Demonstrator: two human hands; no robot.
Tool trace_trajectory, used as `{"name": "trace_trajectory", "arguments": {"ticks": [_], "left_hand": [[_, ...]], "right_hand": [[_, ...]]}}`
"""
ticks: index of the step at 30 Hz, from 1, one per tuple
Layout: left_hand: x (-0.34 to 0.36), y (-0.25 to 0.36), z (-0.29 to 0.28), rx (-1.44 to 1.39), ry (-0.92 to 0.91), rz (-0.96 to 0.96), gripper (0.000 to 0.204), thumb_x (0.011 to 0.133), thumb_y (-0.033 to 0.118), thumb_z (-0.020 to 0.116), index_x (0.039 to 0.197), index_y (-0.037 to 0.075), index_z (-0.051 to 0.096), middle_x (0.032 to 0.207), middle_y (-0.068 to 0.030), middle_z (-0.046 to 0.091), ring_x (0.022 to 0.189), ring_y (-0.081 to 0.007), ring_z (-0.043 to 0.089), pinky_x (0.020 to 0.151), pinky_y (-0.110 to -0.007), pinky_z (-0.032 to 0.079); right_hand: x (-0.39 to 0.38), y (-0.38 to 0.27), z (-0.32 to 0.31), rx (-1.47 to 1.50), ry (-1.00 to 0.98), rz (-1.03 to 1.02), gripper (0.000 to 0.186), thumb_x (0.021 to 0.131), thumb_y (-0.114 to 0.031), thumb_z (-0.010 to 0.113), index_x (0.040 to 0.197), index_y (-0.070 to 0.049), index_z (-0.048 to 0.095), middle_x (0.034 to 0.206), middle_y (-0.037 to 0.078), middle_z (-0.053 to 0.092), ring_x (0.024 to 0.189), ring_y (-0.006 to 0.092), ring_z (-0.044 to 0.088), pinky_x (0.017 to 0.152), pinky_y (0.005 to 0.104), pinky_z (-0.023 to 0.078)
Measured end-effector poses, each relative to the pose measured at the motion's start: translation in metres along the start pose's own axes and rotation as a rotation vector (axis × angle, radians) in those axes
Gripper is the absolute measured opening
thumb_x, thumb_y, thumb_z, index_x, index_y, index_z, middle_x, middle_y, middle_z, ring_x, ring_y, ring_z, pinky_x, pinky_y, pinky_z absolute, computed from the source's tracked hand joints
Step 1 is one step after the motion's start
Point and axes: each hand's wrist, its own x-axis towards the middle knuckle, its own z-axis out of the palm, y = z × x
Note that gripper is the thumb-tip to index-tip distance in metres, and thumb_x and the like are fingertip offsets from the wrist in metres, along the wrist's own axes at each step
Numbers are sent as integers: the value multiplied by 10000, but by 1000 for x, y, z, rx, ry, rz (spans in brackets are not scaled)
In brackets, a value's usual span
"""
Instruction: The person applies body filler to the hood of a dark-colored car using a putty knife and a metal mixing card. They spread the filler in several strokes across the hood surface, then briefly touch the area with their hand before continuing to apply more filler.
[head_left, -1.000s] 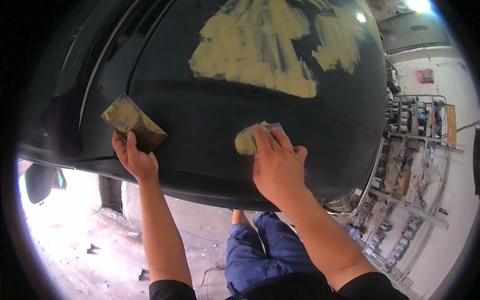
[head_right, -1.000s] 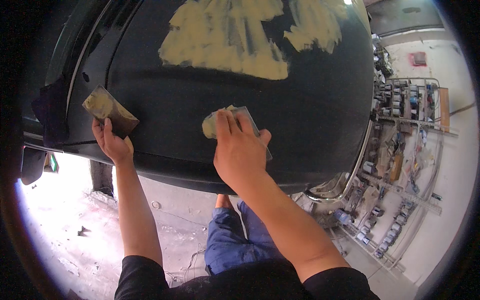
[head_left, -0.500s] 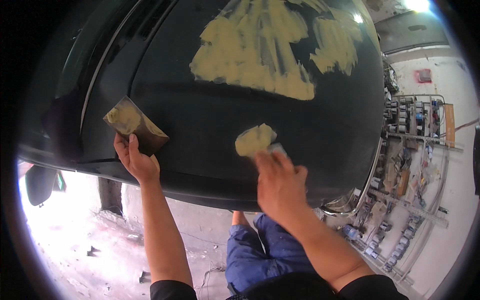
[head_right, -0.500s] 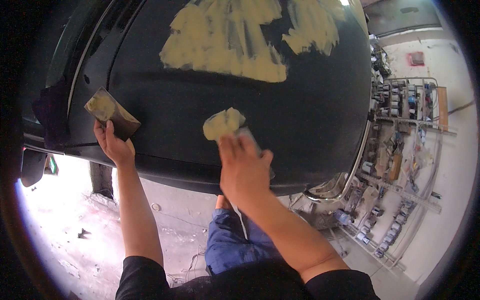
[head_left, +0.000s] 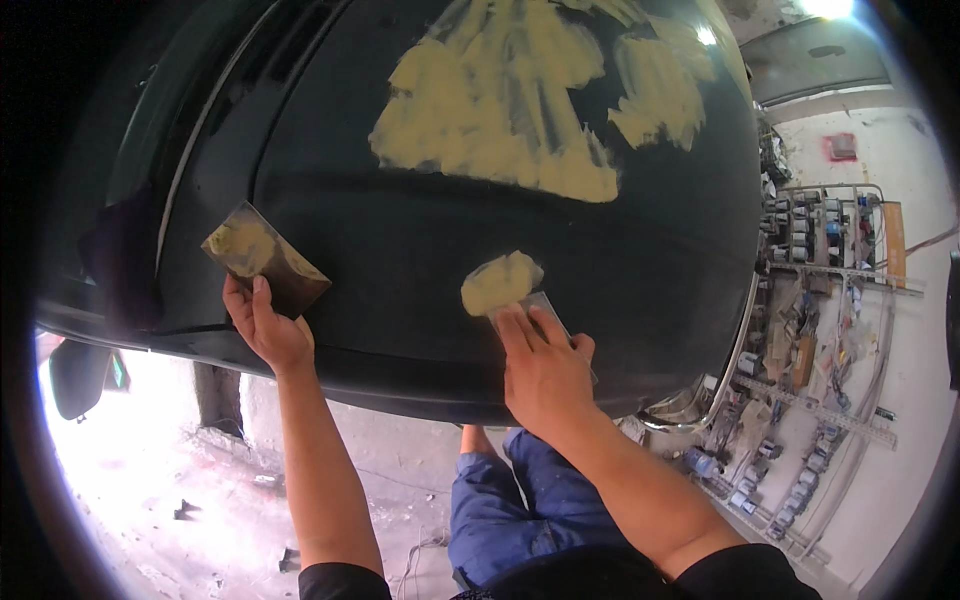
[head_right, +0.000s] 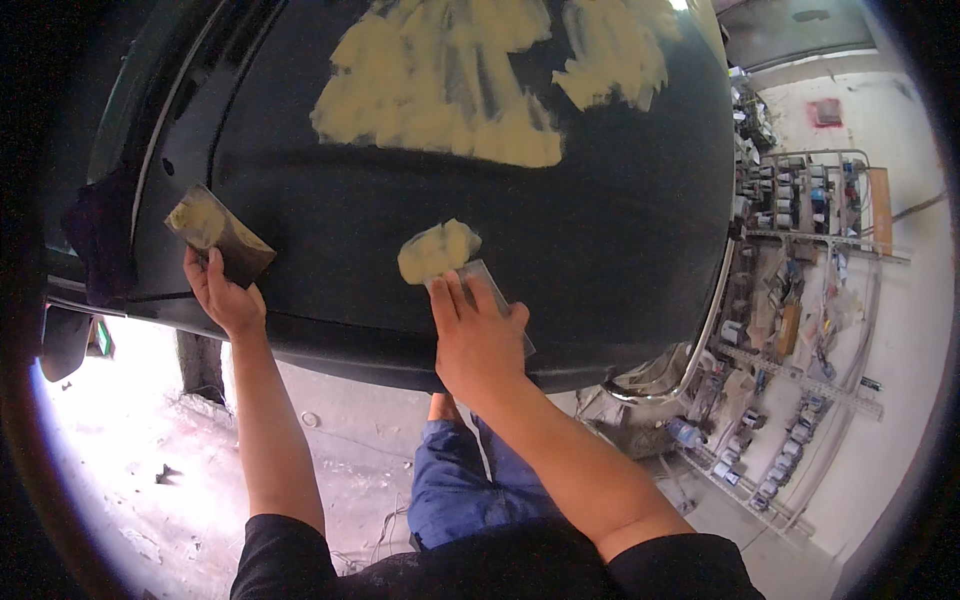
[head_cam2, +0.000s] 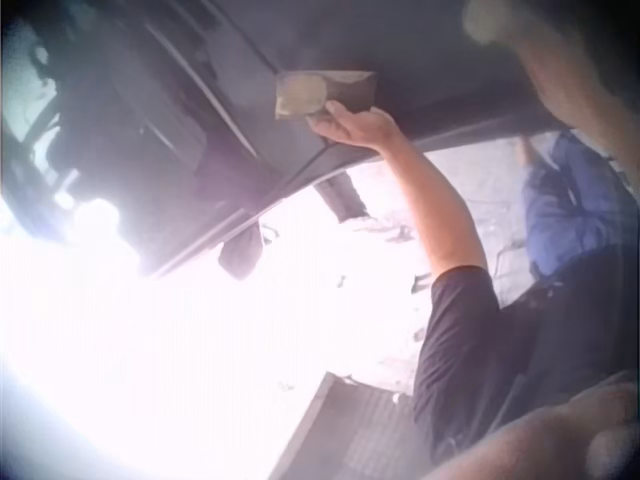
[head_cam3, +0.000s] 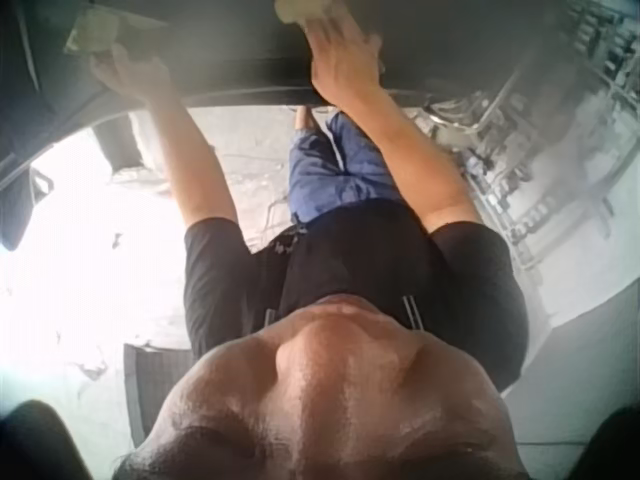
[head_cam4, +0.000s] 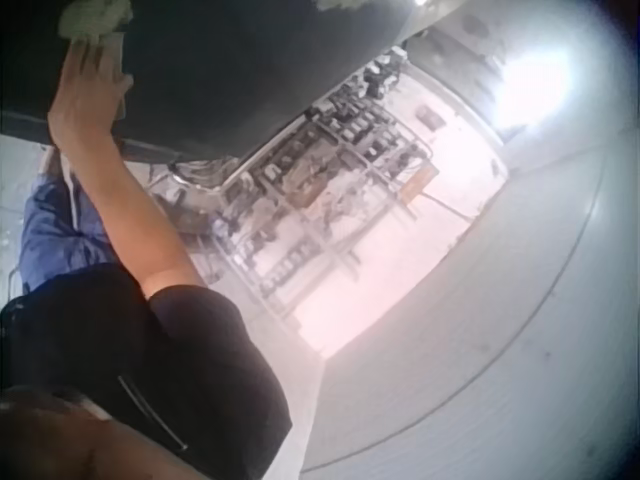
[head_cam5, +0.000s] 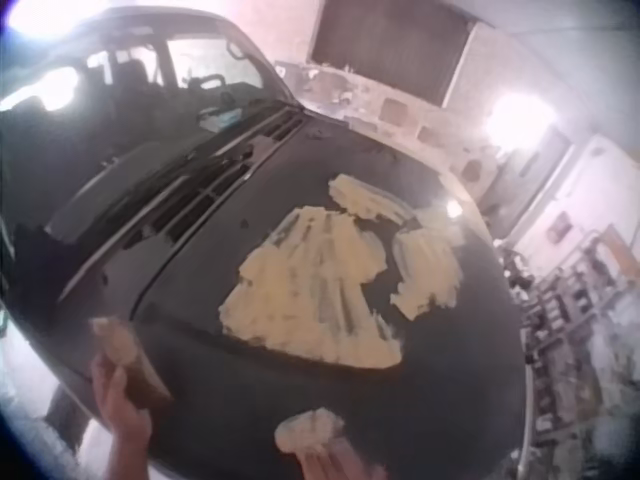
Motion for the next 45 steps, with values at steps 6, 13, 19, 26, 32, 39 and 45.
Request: {"name": "trace_trajectory", "arguments": {"ticks": [6, 13, 19, 26, 32, 39, 45], "left_hand": [[3, 2, -5, -25, 3, 1, 355, 942, 139, 490, 1257, -24, 484, 1194, -97, 562, 1109, -159, 501, 1002, -281, 325], [2, 1, 2, -14, -11, -17, 370, 945, 146, 473, 1282, -9, 468, 1219, -111, 539, 1140, -188, 486, 1018, -314, 330], [0, 7, 0, 119, 3, 30, 357, 945, 127, 480, 1267, -27, 473, 1180, -94, 562, 1089, -156, 510, 983, -271, 349], [2, 2, -2, -39, -15, -5, 361, 948, 135, 480, 1273, -21, 469, 1178, -92, 563, 1094, -156, 508, 992, -277, 340], [2, 0, 1, -67, -18, -13, 362, 946, 137, 484, 1272, -21, 471, 1186, -98, 561, 1106, -160, 504, 1001, -275, 328], [4, -4, -7, -54, -10, -11, 358, 949, 135, 482, 1269, -25, 473, 1190, -94, 559, 1108, -163, 504, 998, -281, 331], [4, -7, -1, -50, -9, -10, 356, 951, 132, 479, 1270, -26, 470, 1197, -92, 559, 1110, -164, 505, 999, -282, 337]], "right_hand": [[25, 22, -31, 25, 170, 62, 537, 804, -118, 617, 1313, -68, 452, 1304, 73, 542, 1246, 239, 449, 844, 571, 385], [13, 16, -7, 1, 95, 14, 535, 767, -77, 627, 1279, -66, 473, 1219, 61, 596, 1193, 236, 489, 801, 509, 389], [-13, 16, -6, -5, 70, -1, 558, 768, -98, 635, 1297, -67, 462, 1224, 67, 590, 1205, 229, 478, 823, 503, 380], [29, 26, -20, 71, 178, 60, 535, 793, -67, 611, 1304, -56, 452, 1195, 90, 603, 1207, 257, 475, 819, 508, 389], [-11, 6, -2, -14, 59, -34, 520, 763, -97, 632, 1261, -72, 481, 1264, 59, 556, 1210, 237, 465, 797, 519, 385], [34, 29, -31, 60, 180, 96, 493, 810, -78, 587, 1287, -70, 464, 1221, 113, 575, 1192, 269, 484, 820, 521, 400], [43, -11, -26, 48, -25, 117, 569, 813, -141, 611, 1341, -48, 422, 1338, 91, 515, 1245, 268, 442, 858, 610, 396]]}}
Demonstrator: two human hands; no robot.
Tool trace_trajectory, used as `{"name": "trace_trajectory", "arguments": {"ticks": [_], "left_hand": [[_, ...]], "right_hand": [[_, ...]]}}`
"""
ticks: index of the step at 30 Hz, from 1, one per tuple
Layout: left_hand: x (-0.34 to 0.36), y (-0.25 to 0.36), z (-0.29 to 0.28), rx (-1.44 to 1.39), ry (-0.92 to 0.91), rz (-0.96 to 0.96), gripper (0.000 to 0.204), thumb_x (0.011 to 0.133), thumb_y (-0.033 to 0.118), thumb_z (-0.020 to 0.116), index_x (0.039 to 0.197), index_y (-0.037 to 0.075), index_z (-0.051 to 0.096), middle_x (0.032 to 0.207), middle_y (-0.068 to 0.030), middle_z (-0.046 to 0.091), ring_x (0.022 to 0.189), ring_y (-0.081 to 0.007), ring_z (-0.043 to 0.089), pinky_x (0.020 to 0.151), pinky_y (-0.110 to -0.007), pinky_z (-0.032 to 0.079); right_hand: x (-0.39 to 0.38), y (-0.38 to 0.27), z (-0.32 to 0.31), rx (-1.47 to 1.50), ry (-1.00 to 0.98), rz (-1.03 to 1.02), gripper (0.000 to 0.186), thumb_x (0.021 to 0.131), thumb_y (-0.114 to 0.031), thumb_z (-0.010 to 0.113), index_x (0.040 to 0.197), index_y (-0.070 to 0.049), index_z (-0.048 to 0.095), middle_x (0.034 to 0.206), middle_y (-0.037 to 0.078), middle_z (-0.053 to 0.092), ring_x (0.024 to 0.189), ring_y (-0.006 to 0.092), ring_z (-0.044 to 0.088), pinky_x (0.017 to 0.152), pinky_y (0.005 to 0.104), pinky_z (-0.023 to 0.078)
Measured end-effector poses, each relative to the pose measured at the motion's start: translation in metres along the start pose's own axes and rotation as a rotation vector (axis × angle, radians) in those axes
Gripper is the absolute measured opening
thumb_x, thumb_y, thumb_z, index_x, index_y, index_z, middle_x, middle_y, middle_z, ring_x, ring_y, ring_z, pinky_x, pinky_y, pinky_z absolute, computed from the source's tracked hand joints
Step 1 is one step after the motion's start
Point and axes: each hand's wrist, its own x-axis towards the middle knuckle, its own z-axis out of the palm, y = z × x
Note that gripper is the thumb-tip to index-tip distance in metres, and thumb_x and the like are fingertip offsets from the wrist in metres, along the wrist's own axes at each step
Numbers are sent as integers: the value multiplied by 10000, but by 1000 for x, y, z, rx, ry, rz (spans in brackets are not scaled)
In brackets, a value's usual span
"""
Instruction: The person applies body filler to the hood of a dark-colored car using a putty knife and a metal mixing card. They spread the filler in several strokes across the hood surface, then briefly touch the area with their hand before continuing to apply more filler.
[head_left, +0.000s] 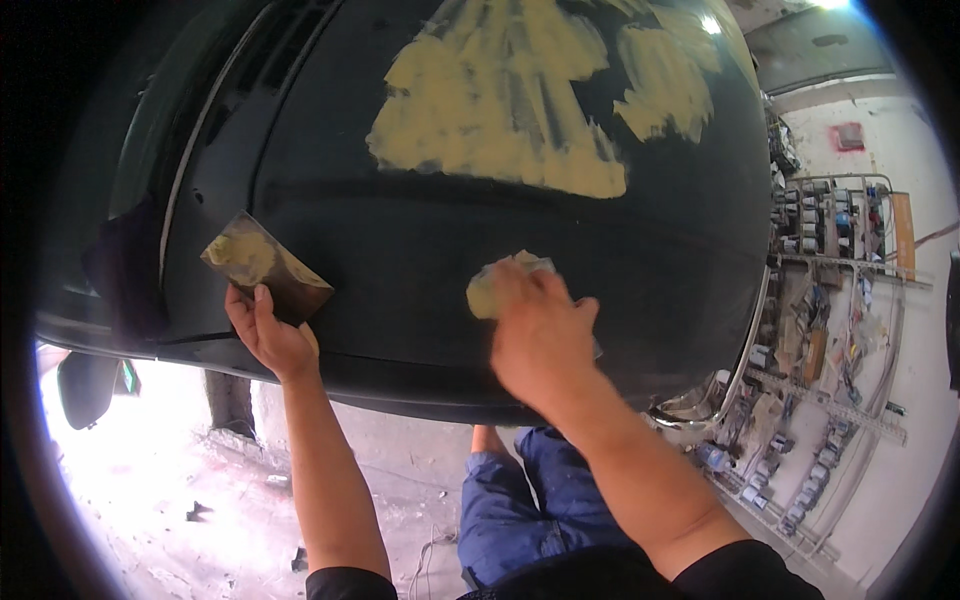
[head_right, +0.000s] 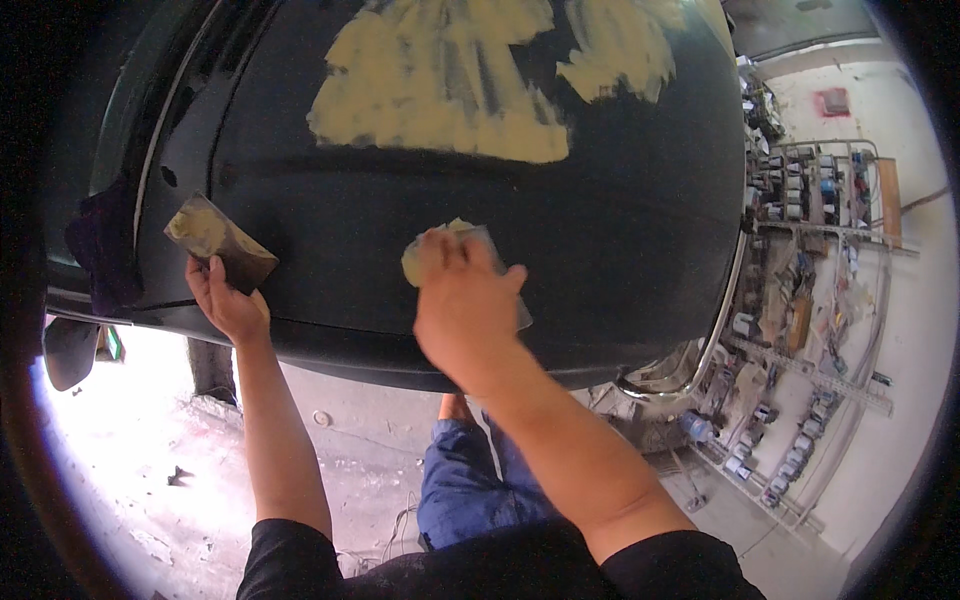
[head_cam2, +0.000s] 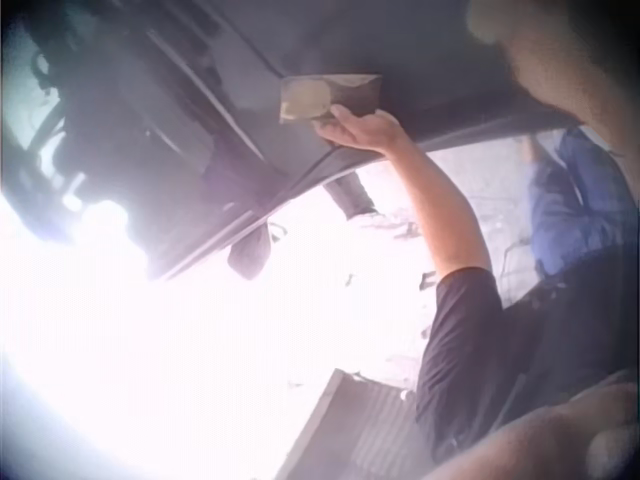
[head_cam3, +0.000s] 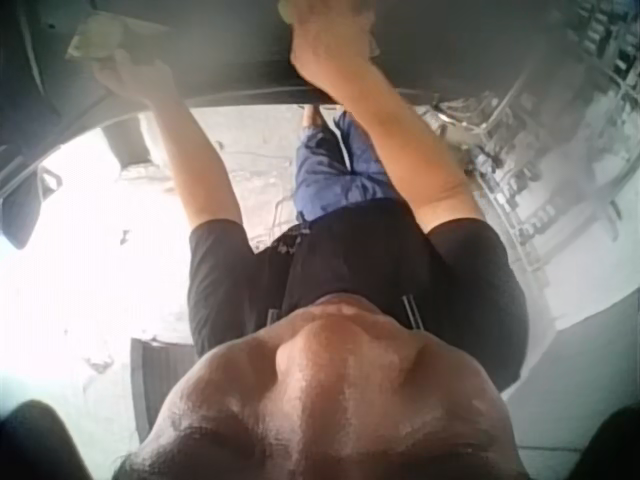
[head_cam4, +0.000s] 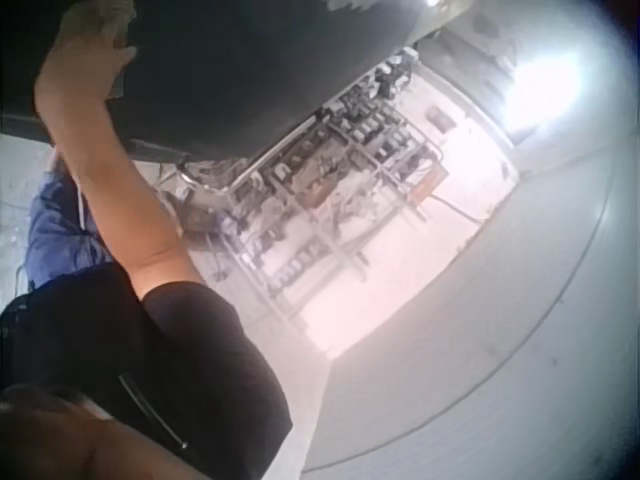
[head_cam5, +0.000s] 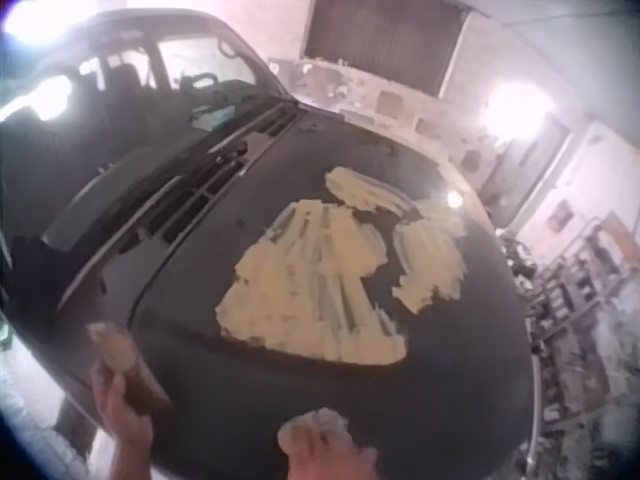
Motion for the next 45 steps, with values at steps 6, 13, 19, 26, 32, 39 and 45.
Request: {"name": "trace_trajectory", "arguments": {"ticks": [6, 13, 19, 26, 32, 39, 45], "left_hand": [[-3, 8, 3, 0, -2, -10, 347, 949, 117, 470, 1270, -17, 472, 1204, -92, 558, 1114, -168, 505, 1001, -289, 343], [-1, 0, -2, -60, -12, -44, 356, 955, 142, 482, 1286, 15, 455, 1225, -103, 541, 1138, -206, 503, 1014, -333, 348], [0, 2, -2, 40, -21, -8, 350, 948, 129, 478, 1281, 24, 457, 1229, -97, 536, 1141, -204, 499, 1007, -334, 358], [1, 3, -3, 29, 3, -12, 348, 938, 127, 484, 1263, 3, 479, 1199, -93, 549, 1110, -175, 497, 996, -296, 339], [2, 12, -6, -37, -42, -78, 359, 928, 115, 504, 1270, 8, 475, 1206, -100, 544, 1123, -195, 498, 999, -320, 356], [-121, 77, 24, -267, -209, -606, 419, 886, 56, 533, 1293, 37, 437, 1231, -104, 527, 1139, -220, 511, 1013, -369, 389], [-204, 130, 81, -365, -248, -995, 363, 911, 34, 456, 1271, 44, 407, 1243, -133, 519, 1160, -245, 517, 1037, -417, 392]], "right_hand": [[-31, -4, 19, -30, -65, -133, 585, 829, -160, 602, 1368, -51, 402, 1363, 92, 486, 1274, 261, 399, 853, 618, 396], [-35, 27, -3, -59, -9, -49, 559, 818, -143, 598, 1344, -63, 429, 1358, 88, 489, 1274, 245, 395, 875, 587, 368], [-7, 30, -6, 11, 49, -4, 515, 828, -124, 582, 1318, -46, 444, 1314, 99, 530, 1241, 256, 443, 841, 600, 404], [-70, 23, 8, 79, 0, -151, 504, 777, -109, 617, 1266, -58, 508, 1280, 72, 558, 1207, 244, 465, 806, 525, 386], [-90, 71, -13, 618, 127, -230, 576, 792, -105, 652, 1333, -36, 466, 1299, 157, 539, 1248, 313, 462, 1009, 436, 353], [-96, 102, -14, 1695, -24, 70, 529, 863, -111, 604, 1354, -13, 432, 1294, 139, 534, 1138, 200, 558, 979, 350, 466], [-107, 111, -11, 2111, -91, 7, 575, 856, -111, 652, 1363, -7, 401, 1311, 162, 523, 1159, 219, 558, 1005, 384, 460]]}}
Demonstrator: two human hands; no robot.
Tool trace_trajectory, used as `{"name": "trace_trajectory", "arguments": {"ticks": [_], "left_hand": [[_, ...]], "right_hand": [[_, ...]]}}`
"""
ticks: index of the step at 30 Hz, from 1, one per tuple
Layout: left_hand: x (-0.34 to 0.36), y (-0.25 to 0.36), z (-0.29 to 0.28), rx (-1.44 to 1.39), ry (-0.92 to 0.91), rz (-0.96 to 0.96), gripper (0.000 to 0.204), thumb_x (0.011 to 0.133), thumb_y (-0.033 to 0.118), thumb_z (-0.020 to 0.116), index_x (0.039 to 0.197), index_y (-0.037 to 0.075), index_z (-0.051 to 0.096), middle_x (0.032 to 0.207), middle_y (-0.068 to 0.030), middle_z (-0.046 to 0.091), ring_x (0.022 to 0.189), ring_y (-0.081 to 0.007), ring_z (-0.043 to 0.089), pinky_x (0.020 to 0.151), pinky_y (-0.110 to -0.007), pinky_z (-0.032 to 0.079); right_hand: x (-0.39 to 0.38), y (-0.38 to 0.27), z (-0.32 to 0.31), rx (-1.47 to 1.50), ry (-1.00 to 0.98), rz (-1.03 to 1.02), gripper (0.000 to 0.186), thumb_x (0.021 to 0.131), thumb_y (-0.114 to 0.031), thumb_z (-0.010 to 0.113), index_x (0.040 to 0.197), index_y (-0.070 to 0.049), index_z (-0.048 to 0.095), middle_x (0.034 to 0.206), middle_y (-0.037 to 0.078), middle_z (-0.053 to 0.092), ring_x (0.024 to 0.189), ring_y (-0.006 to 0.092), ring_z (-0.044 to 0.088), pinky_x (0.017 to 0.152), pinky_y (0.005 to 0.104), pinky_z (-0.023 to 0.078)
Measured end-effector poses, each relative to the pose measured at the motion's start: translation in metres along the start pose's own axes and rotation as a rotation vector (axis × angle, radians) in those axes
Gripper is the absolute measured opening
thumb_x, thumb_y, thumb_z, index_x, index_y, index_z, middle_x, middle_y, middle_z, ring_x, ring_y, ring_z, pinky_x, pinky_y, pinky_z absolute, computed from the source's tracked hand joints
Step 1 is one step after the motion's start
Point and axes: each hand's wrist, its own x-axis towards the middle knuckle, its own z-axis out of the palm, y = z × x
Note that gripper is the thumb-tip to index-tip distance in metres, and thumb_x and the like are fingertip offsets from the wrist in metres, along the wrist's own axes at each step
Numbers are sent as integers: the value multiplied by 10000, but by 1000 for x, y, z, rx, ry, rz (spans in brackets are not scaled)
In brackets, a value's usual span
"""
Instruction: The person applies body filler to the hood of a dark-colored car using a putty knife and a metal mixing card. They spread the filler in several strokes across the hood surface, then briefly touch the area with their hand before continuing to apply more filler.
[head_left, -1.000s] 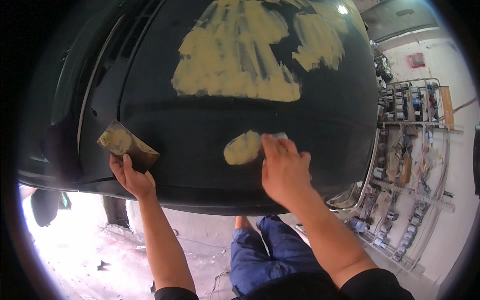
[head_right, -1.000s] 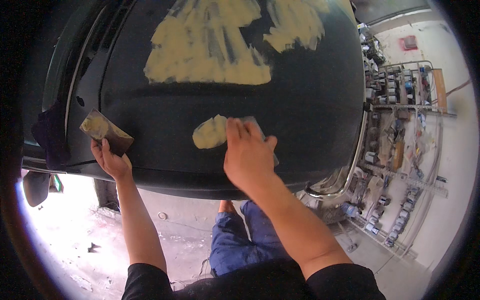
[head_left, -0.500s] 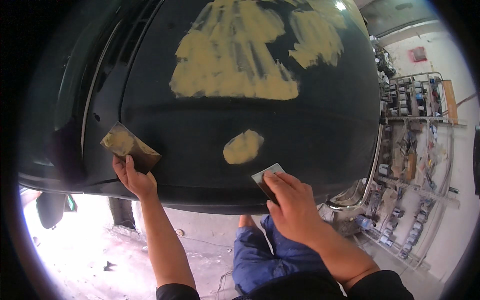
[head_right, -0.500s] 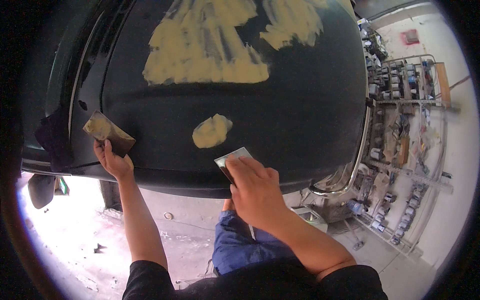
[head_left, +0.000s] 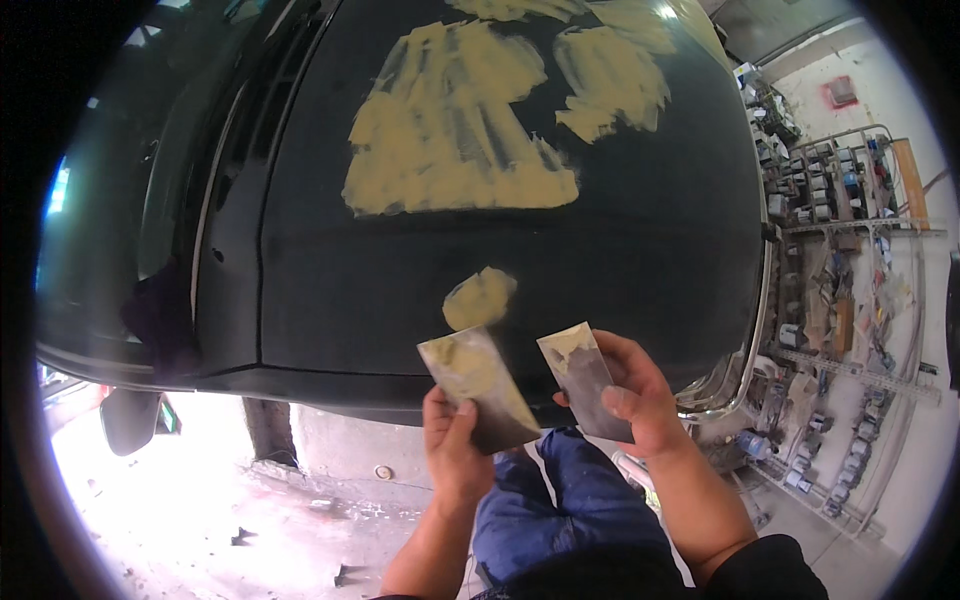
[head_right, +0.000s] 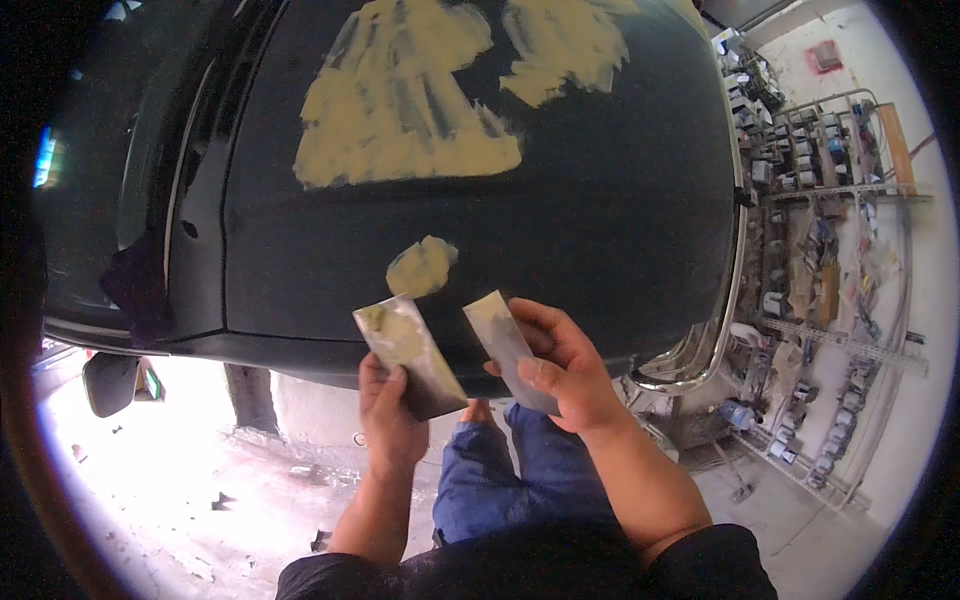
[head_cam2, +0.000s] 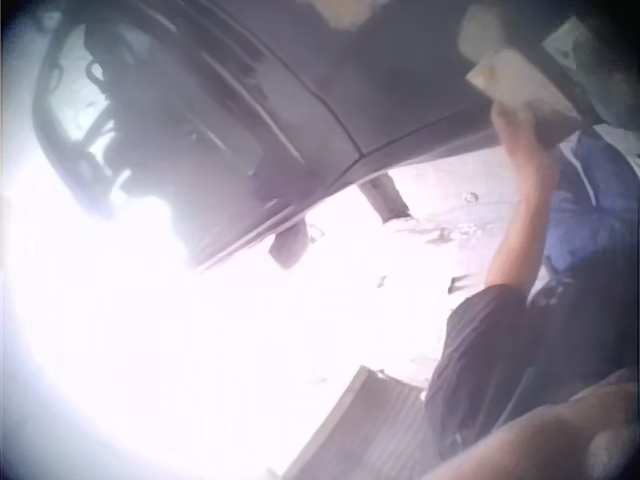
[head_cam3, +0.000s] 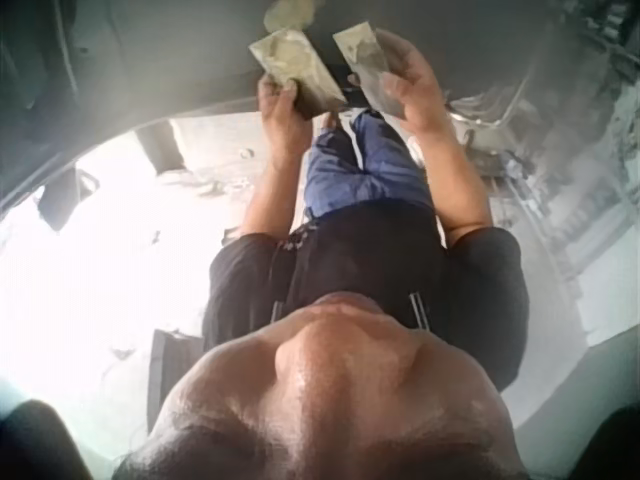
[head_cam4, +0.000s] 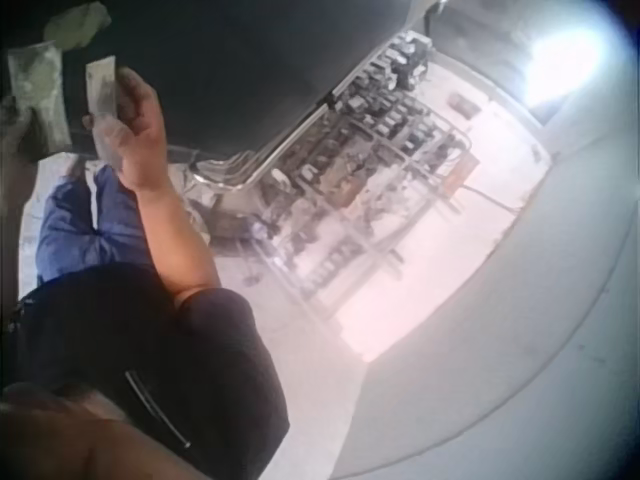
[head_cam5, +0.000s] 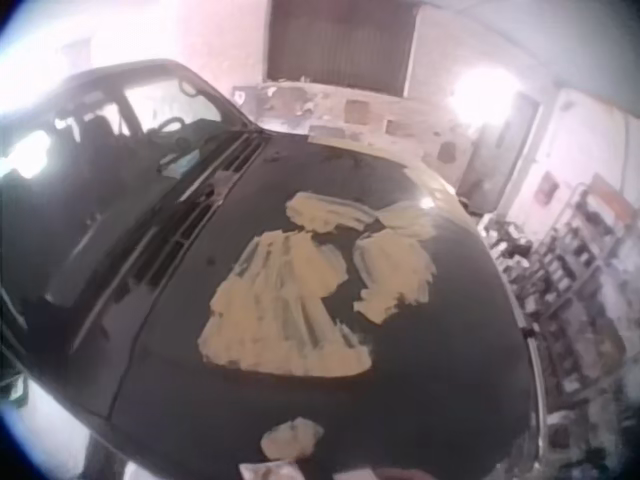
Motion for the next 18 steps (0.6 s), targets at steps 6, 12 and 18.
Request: {"name": "trace_trajectory", "arguments": {"ticks": [6, 12, 18], "left_hand": [[-12, -13, 50, -2, -96, 78, 334, 951, 37, 467, 1270, 21, 368, 1222, -137, 536, 1115, -197, 527, 987, -360, 419], [-19, -12, 75, 2, -179, 149, 316, 952, 5, 466, 1256, 11, 378, 1206, -134, 544, 1096, -187, 539, 991, -346, 424], [-27, -18, 96, 44, -236, 128, 340, 934, 5, 472, 1267, 18, 404, 1215, -116, 540, 1125, -207, 532, 1020, -371, 403]], "right_hand": [[-25, -5, 1, -358, -193, -274, 527, 866, -96, 661, 1337, -7, 442, 1328, 182, 511, 1218, 252, 527, 1018, 383, 434], [-46, -28, -30, -966, -166, -286, 480, 841, -63, 648, 1292, 10, 500, 1311, 185, 520, 1204, 239, 532, 995, 354, 443], [-73, -44, -70, -155, 247, -203, 582, 823, -2, 613, 1362, -8, 393, 1280, 158, 545, 1151, 221, 560, 954, 338, 472]]}}
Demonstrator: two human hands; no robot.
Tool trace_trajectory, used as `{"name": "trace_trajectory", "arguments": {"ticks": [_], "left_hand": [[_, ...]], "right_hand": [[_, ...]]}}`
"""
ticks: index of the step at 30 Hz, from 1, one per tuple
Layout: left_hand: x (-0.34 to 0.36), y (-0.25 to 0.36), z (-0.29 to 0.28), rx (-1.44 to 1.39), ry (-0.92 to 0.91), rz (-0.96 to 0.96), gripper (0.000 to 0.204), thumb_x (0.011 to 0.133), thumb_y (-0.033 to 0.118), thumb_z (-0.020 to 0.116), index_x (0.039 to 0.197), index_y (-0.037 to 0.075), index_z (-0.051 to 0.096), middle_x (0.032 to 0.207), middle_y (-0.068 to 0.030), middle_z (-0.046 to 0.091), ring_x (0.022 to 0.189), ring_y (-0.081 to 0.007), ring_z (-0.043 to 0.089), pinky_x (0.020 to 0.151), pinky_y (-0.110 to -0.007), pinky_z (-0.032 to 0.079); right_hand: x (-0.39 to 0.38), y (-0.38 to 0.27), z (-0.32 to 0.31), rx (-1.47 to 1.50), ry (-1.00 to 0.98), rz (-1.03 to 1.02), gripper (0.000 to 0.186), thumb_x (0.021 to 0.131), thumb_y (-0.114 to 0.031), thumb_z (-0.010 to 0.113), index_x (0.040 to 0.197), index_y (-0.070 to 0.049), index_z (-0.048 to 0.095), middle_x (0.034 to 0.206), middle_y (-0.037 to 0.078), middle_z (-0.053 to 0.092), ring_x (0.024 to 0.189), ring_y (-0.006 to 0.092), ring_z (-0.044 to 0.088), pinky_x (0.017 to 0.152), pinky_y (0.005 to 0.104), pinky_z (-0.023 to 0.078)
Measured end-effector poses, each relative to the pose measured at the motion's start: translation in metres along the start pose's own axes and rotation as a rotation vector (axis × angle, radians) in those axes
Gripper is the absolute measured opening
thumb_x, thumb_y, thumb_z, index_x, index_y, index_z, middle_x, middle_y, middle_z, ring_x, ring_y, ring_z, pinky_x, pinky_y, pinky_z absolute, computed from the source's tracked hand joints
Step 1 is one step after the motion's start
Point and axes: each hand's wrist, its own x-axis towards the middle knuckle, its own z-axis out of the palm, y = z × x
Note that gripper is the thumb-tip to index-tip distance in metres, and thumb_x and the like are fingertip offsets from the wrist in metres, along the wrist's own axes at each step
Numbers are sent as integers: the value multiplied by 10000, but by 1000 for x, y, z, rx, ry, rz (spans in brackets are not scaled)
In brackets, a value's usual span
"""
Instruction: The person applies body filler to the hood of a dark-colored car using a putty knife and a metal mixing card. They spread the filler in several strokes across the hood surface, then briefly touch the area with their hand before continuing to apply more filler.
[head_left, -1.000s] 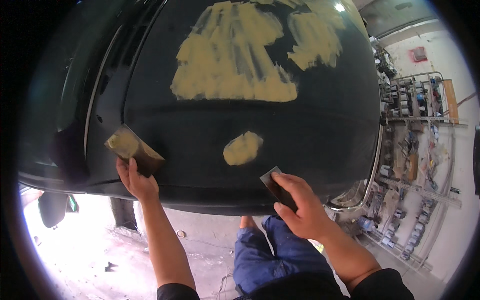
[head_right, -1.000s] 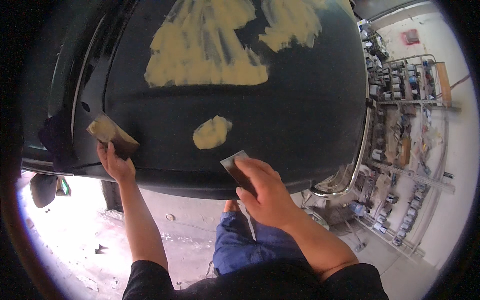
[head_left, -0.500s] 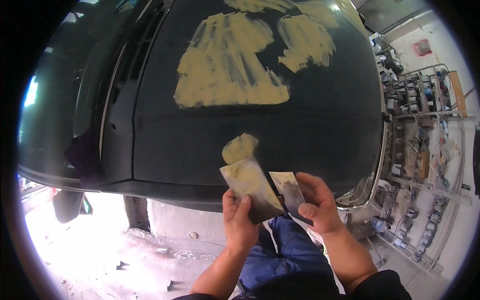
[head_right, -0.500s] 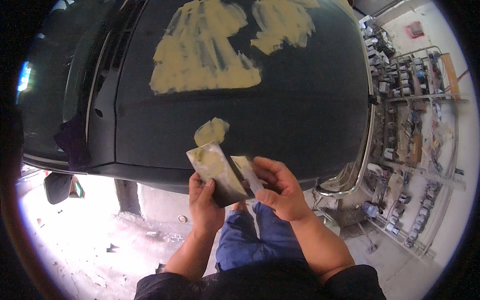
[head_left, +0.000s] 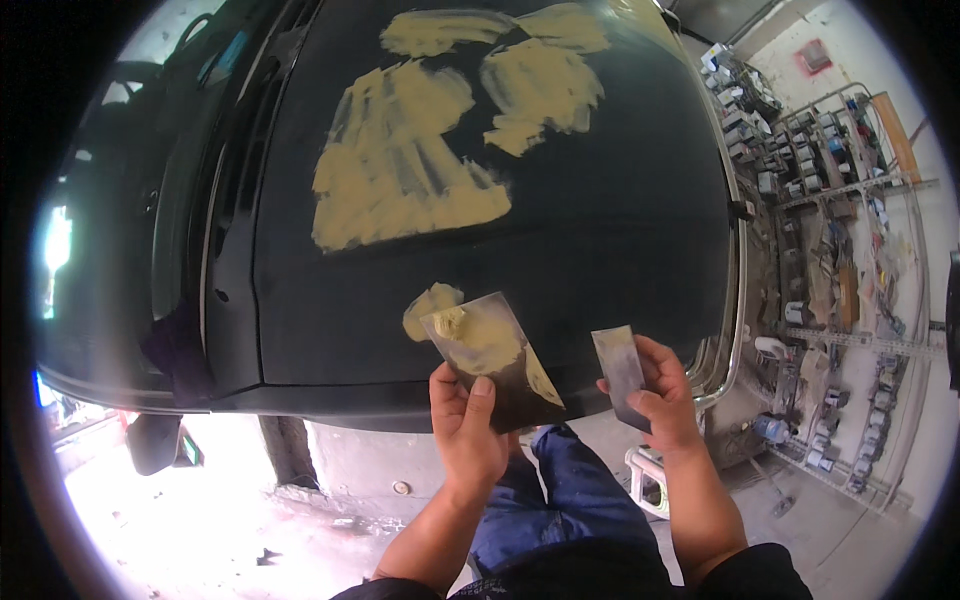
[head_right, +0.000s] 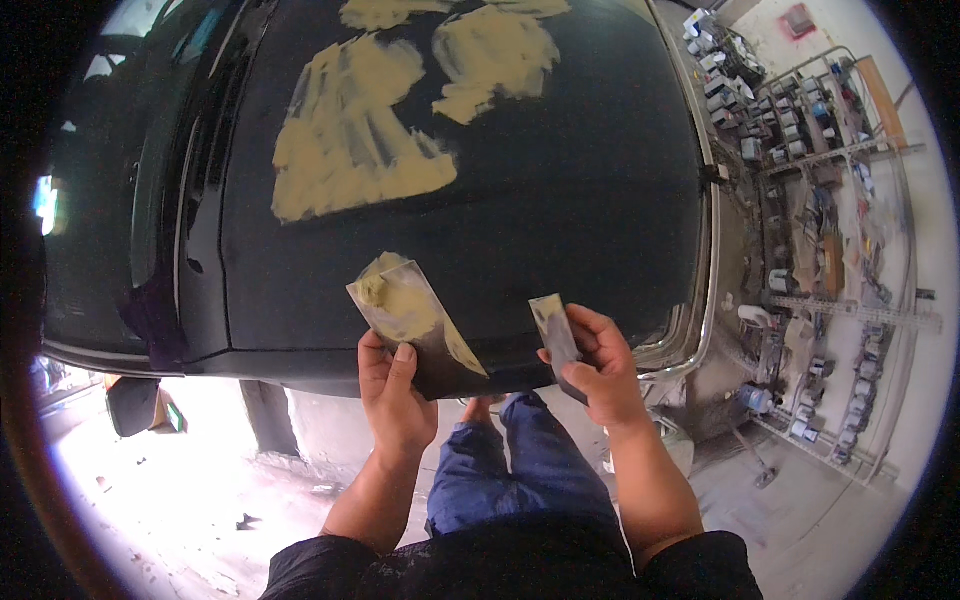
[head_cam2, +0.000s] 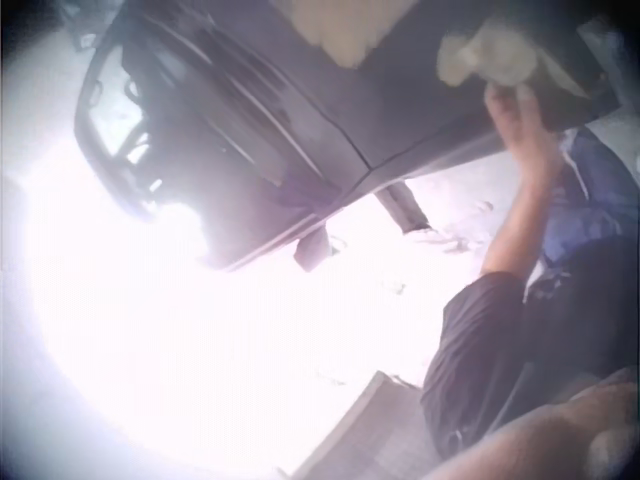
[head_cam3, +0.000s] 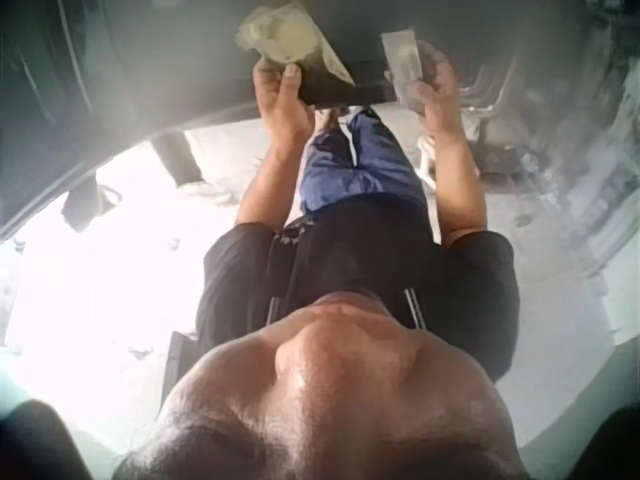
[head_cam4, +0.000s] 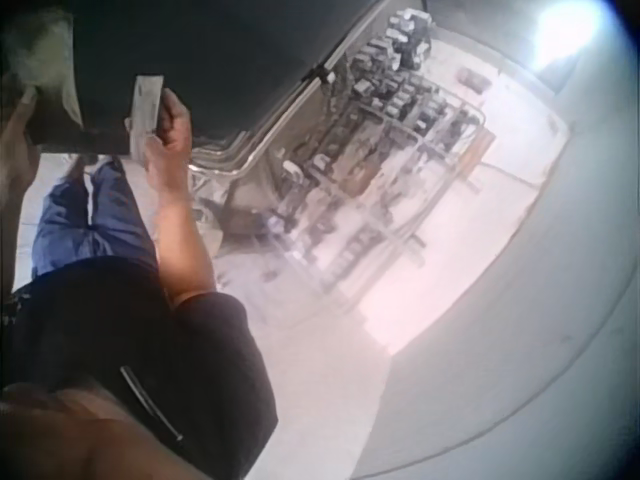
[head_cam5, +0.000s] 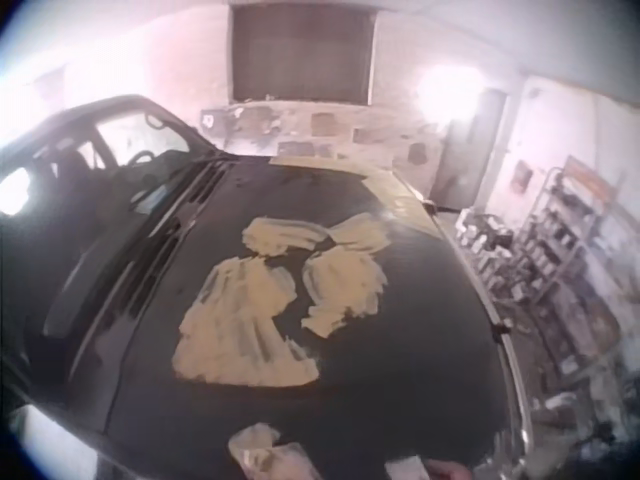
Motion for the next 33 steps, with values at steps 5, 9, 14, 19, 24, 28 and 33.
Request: {"name": "trace_trajectory", "arguments": {"ticks": [5, 9, 14, 19, 24, 28, 33], "left_hand": [[-9, -17, 11, 118, -4, -26, 340, 942, -15, 486, 1271, -5, 401, 1219, -118, 548, 1131, -175, 528, 1014, -312, 396], [-12, -36, 14, 190, -24, -86, 316, 935, -12, 524, 1240, -15, 441, 1181, -104, 577, 1108, -154, 540, 993, -286, 402], [-14, -49, 26, 312, -27, -155, 331, 939, 50, 571, 1243, -17, 459, 1141, -87, 606, 1061, -130, 560, 948, -256, 424], [-16, -62, 34, 501, -13, -153, 304, 928, 91, 604, 1205, -3, 521, 1023, -20, 604, 914, -81, 542, 799, -223, 449], [15, -54, 17, 1064, -177, 316, 406, 860, 50, 613, 1259, 22, 545, 1029, -96, 575, 885, -163, 565, 744, -268, 466], [108, -26, -41, 1683, 31, 723, 594, 924, 220, 548, 1409, -46, 333, 1420, -283, 368, 1325, -414, 357, 1097, -472, 288], [181, -14, -60, 2053, 307, 567, 757, 930, 382, 520, 1414, -123, 231, 1483, -349, 187, 1411, -447, 158, 1150, -501, 124]], "right_hand": [[-11, 6, -7, -143, 147, -82, 703, 837, 7, 618, 1439, -20, 256, 1189, 179, 589, 1058, 192, 597, 913, 310, 475], [-23, 17, -8, -266, 166, -186, 695, 880, -34, 622, 1452, -27, 227, 1143, 167, 605, 1010, 169, 607, 883, 283, 473], [-32, 26, -12, -214, 91, -263, 641, 904, -51, 618, 1434, -26, 258, 1120, 150, 609, 994, 161, 604, 884, 284, 482], [-34, 27, -14, -143, 136, -233, 677, 865, -10, 645, 1429, -38, 271, 1109, 135, 605, 985, 163, 604, 889, 286, 488], [-33, 20, -37, -57, 245, -197, 706, 814, -2, 685, 1418, -57, 324, 1087, 92, 604, 1008, 147, 585, 907, 274, 472], [-34, 18, -63, -109, 329, -218, 700, 800, -1, 681, 1414, -71, 352, 1118, 80, 584, 1000, 128, 567, 863, 239, 474], [-35, 14, -62, -114, 400, -195, 695, 799, 5, 673, 1414, -69, 356, 1070, 57, 565, 970, 125, 558, 828, 233, 475]]}}
